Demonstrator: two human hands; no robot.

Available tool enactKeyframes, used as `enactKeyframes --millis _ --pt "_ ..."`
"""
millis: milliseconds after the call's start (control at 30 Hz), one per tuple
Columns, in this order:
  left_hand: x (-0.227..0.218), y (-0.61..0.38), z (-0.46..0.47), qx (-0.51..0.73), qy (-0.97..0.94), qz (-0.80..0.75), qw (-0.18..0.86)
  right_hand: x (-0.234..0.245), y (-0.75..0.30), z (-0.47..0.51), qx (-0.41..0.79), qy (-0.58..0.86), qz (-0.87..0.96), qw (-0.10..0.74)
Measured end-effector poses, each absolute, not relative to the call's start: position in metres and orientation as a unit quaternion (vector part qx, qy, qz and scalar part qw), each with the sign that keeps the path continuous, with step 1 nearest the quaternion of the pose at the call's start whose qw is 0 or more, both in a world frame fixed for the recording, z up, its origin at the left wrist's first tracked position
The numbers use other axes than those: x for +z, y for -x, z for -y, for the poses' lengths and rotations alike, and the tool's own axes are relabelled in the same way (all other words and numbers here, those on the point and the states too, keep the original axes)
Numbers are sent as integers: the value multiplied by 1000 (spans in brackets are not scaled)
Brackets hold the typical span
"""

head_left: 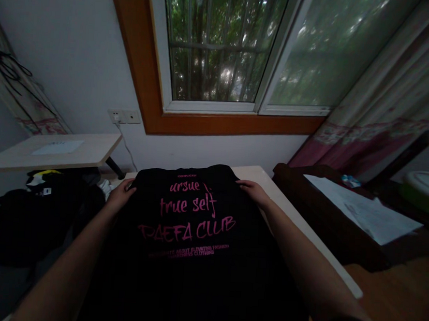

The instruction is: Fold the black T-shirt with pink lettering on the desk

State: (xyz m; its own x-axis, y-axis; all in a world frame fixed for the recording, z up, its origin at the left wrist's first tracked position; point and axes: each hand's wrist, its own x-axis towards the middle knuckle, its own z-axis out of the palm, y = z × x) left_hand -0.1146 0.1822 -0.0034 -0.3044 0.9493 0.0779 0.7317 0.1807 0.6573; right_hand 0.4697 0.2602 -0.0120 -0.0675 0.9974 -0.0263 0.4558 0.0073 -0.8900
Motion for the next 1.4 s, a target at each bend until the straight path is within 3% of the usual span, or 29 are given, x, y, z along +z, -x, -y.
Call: enactKeyframes --millis 567,867,1000,1200,1400 --pt "-3 97 -211 328 -520 -785 80 -17 -461 -290 297 648 605 355" --pt "-14 90 -158 269 -628 -730 -25 1 -473 -240 305 645 616 334" --pt "-25 87 -119 225 -715 -658 -68 10 -486 -198 373 632 601 315" --pt "-25 91 -63 248 -731 -636 -17 25 -507 -133 536 547 581 275" --pt "-14 108 -23 250 -717 -641 110 48 -512 -86 529 520 627 236"
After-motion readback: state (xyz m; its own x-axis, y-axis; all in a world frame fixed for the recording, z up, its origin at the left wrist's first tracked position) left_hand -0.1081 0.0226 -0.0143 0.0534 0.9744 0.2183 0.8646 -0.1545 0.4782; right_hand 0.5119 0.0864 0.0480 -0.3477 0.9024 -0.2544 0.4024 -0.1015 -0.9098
